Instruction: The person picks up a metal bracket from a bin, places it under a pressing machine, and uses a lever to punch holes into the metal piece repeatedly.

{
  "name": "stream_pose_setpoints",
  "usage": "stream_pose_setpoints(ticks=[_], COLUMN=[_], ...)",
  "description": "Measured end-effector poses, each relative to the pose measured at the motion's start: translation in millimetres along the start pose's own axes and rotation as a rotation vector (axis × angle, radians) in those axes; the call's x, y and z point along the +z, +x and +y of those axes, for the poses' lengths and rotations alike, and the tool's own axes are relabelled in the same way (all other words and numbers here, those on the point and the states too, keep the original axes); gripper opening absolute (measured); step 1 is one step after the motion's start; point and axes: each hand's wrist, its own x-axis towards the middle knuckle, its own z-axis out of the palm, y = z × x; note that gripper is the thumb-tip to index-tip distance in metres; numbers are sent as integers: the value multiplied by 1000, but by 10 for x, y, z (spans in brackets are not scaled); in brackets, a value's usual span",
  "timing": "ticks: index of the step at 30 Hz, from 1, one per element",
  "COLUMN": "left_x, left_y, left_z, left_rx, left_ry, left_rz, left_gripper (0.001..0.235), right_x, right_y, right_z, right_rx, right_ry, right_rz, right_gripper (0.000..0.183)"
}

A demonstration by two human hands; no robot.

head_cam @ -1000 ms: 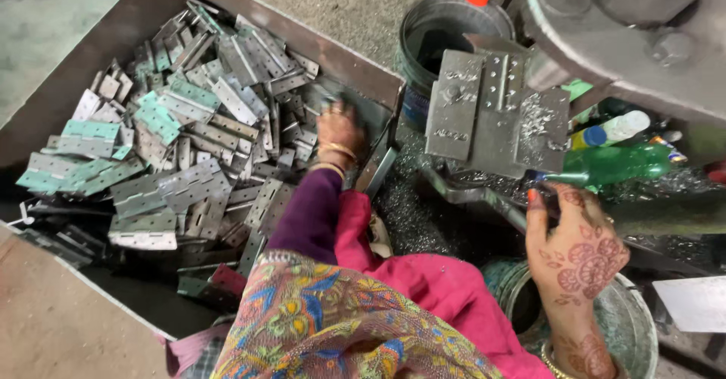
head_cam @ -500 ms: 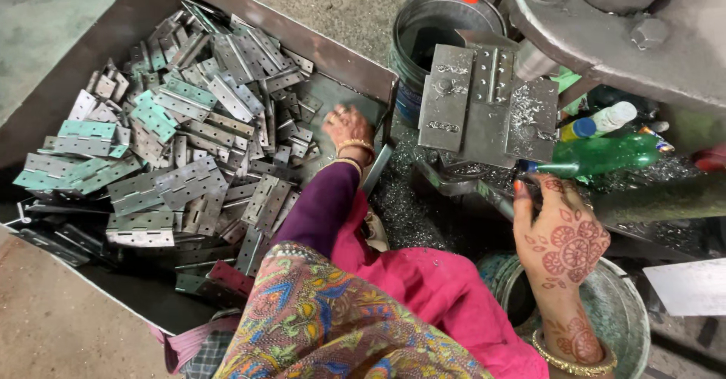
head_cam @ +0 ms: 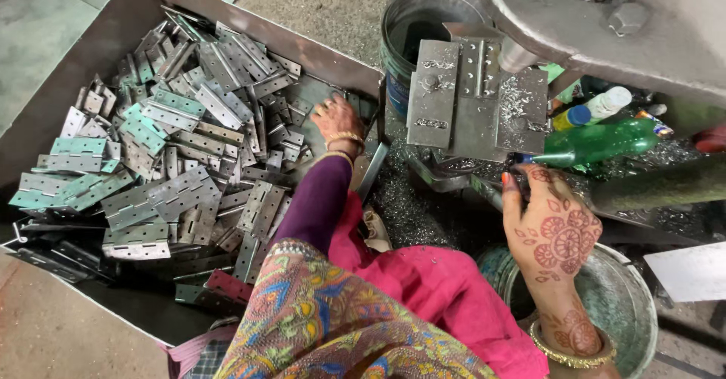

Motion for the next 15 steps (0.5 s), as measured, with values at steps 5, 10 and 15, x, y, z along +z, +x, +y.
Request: stream_pose_setpoints(ticks=[5, 10, 15], left_x=[-190, -76, 345], left_y=[34, -47, -16], left_z=[-165, -404, -586], left_rx=[-54, 19, 172], left_ry=[-195, -207, -243], left_rz=[-78, -156, 134], left_gripper=[86, 81, 100], right_x=[-18, -16, -24], right_y=[3, -1, -8], right_z=[27, 35, 8], right_rx=[-4, 13, 41], right_ry=[18, 47, 29], right_rz=[11, -7, -17], right_gripper=[27, 28, 28])
